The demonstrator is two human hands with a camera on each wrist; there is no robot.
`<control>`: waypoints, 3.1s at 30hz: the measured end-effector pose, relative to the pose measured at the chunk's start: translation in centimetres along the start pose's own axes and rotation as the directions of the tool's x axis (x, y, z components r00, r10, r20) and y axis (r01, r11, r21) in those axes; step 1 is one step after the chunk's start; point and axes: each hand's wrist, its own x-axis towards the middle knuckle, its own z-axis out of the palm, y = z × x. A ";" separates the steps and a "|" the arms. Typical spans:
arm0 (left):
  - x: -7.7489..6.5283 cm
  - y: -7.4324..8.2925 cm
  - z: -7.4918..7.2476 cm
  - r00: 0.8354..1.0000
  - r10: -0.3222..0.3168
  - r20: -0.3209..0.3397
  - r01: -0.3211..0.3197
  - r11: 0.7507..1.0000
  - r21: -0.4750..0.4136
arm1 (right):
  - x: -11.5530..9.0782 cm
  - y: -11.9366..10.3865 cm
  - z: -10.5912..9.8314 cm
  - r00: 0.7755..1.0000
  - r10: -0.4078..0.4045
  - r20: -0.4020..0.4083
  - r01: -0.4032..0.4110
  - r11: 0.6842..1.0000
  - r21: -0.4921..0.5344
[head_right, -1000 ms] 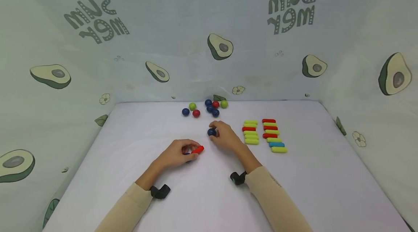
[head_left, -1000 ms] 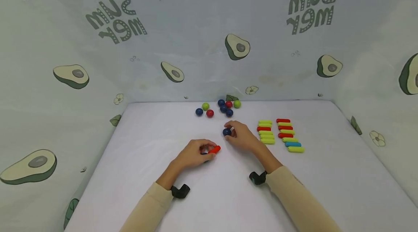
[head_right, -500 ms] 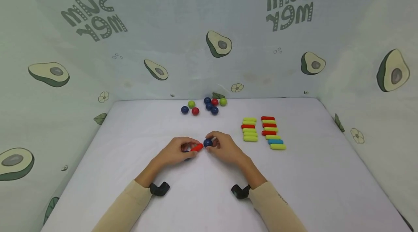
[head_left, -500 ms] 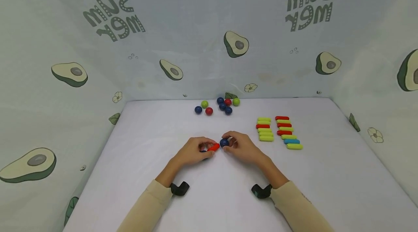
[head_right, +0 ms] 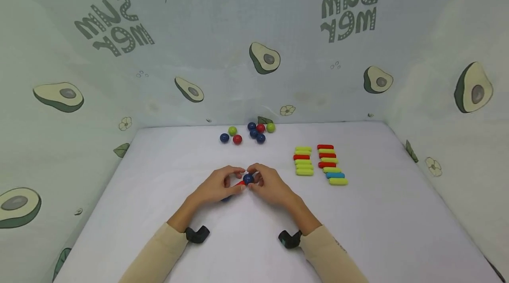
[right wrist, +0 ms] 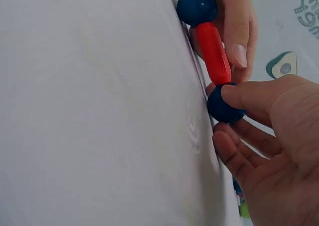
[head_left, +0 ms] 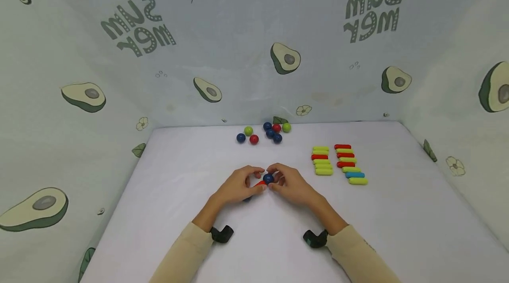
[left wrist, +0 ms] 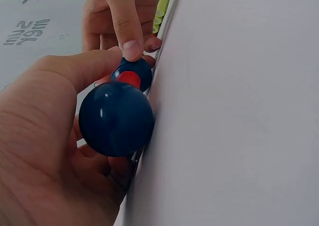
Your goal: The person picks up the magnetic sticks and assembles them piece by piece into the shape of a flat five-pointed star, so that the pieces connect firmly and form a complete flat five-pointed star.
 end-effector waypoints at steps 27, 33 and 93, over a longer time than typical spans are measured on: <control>-0.4 0.2 0.3 1.000 -0.022 0.012 0.021 1.000 0.018 | -6.4 4.3 -7.5 0.968 0.121 -0.219 -0.169 0.962 -0.216; -0.2 0.1 0.3 0.999 -0.034 0.022 0.034 0.999 -0.013 | -7.2 5.5 -8.9 0.953 0.152 -0.261 -0.224 0.936 -0.272; 0.4 -0.4 0.6 0.995 -0.052 -0.079 0.049 0.998 -0.038 | -0.5 0.9 -0.9 1.000 -0.024 0.004 0.024 0.993 -0.117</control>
